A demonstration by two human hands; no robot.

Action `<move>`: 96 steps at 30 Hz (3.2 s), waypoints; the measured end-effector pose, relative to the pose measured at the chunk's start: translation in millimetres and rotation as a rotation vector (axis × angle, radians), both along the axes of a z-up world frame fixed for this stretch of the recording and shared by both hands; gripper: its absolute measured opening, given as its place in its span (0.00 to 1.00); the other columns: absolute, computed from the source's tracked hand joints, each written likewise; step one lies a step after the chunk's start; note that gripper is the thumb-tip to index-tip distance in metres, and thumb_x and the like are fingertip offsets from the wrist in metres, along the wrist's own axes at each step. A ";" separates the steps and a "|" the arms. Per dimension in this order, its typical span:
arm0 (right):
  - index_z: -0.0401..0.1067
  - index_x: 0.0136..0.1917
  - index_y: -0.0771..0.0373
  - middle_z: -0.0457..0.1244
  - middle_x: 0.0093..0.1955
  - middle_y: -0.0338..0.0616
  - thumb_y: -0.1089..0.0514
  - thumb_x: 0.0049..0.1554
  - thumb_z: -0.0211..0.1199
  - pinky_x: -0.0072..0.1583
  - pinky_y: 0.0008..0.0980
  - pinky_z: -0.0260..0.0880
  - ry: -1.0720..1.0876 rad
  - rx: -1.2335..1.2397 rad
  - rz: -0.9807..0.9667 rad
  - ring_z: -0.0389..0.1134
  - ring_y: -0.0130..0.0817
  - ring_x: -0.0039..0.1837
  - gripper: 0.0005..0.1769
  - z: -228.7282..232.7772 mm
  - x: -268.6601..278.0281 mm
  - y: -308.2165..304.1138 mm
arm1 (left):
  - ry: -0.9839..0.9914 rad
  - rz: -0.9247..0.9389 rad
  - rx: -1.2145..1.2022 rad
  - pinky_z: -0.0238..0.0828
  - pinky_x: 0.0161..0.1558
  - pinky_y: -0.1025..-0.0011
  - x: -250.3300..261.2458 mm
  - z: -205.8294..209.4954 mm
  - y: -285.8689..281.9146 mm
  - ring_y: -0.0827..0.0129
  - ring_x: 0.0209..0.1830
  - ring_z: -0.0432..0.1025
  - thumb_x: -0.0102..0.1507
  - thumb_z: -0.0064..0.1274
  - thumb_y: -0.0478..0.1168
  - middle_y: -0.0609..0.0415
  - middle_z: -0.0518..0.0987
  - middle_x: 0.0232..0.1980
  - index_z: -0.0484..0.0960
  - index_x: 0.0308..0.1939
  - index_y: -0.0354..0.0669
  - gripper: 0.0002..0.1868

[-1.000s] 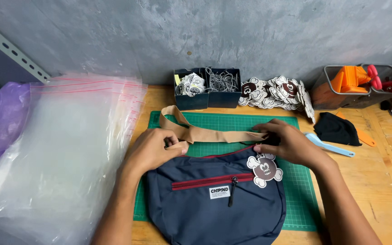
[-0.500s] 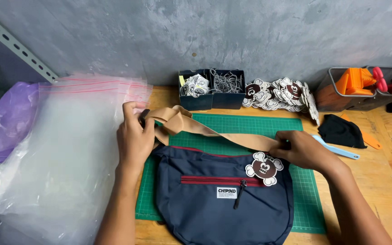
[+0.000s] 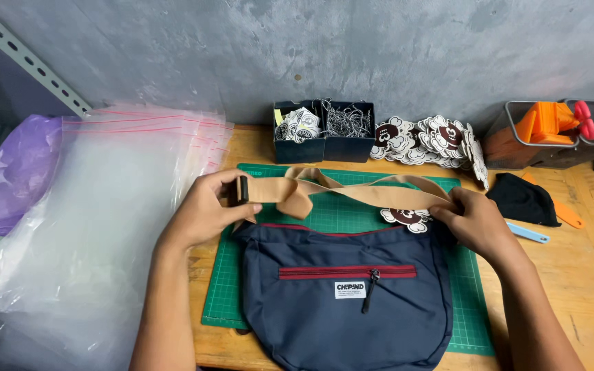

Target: The person wipes a dark blue fanny pack with a small blue tool, then attaches a cartoon bear keychain to the zipper. They fold the strap, place the bag into a clear plastic bag, and seal it.

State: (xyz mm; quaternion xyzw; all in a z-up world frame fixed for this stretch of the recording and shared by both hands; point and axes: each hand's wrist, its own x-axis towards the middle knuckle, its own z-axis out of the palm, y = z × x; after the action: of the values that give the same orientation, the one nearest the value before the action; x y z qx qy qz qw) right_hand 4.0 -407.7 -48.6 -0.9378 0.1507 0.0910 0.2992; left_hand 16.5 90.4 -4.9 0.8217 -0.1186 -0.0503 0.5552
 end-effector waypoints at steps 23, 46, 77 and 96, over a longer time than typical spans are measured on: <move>0.65 0.42 0.61 0.59 0.37 0.46 0.44 0.67 0.71 0.47 0.44 0.57 -0.067 -0.097 0.107 0.56 0.41 0.44 0.24 -5.8 -2.3 0.0 | -0.414 0.195 0.077 0.79 0.56 0.71 -5.5 20.8 -5.8 0.69 0.58 0.82 0.73 0.64 0.42 0.52 0.89 0.61 0.88 0.66 0.40 0.18; 0.72 0.39 0.61 0.66 0.33 0.54 0.43 0.75 0.61 0.51 0.44 0.62 -0.066 -0.207 0.138 0.59 0.48 0.41 0.26 -11.2 0.2 -16.6 | -0.383 0.565 -0.678 0.71 0.40 0.78 22.5 -12.7 12.3 0.80 0.35 0.69 0.80 0.55 0.49 0.63 0.73 0.39 0.83 0.66 0.41 0.18; 0.77 0.51 0.61 0.71 0.40 0.56 0.48 0.76 0.59 0.54 0.49 0.63 -0.190 -0.166 0.103 0.70 0.60 0.47 0.17 -12.9 -1.1 -7.1 | -0.240 0.213 0.114 0.78 0.55 0.74 0.0 5.0 -12.1 0.74 0.50 0.82 0.60 0.77 0.36 0.60 0.90 0.52 0.88 0.55 0.50 0.21; 0.77 0.67 0.63 0.63 0.48 0.42 0.53 0.82 0.57 0.52 0.29 0.67 -0.483 0.547 0.044 0.78 0.40 0.50 0.13 -5.0 -3.7 6.0 | -0.156 0.589 -0.467 0.67 0.42 0.72 21.6 -20.7 21.2 0.77 0.40 0.63 0.71 0.47 0.36 0.66 0.72 0.36 0.82 0.37 0.46 0.09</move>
State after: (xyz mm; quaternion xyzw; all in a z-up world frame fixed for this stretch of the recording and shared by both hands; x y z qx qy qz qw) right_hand 0.4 -401.7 -53.6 -0.8206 0.0256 -0.0896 0.5639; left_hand 38.0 111.6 -25.6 0.6734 0.0723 0.2023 0.7074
